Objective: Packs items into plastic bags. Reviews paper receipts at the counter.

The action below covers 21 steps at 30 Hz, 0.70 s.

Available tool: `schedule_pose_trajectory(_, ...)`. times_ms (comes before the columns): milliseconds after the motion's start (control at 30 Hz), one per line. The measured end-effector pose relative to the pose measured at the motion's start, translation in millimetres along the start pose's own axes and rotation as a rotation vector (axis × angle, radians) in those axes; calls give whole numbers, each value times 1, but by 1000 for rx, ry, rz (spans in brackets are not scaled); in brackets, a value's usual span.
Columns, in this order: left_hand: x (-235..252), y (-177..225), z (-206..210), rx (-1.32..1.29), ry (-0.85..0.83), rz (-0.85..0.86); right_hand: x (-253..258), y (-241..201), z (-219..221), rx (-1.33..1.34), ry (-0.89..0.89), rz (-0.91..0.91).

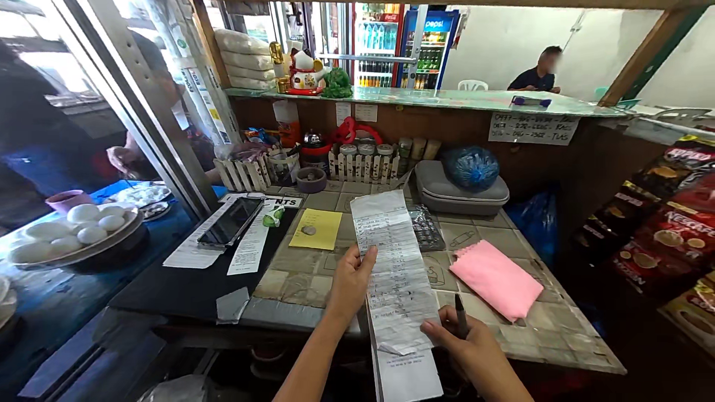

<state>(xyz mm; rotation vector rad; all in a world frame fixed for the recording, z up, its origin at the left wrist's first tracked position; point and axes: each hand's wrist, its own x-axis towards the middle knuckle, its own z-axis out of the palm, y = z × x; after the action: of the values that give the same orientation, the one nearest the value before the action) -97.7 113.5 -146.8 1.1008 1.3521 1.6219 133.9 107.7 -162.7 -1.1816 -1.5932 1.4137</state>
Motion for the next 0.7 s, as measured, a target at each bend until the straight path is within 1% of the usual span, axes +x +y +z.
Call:
schedule_pose_trajectory(167,10,-38,-6,-46,-6,-15,1,19,3,-87,74,20)
schedule_pose_trajectory(267,11,-45,-8,-59,12,-47,-6,20,5,-61,108,-11)
schedule_pose_trajectory(333,11,-46,-8,-53,18,-61,-11,21,6,-117,127,-42)
schedule_pose_trajectory(500,12,-46,-9,-26,16,-75,-16,17,6,-400,104,-94)
schedule_pose_trajectory(667,12,-48,-9,-9,17,-66,-21,0,5,-893,81,-246)
schedule_pose_trajectory(700,12,-48,-9,3,18,-66,-23,-4,6,-952,78,-273)
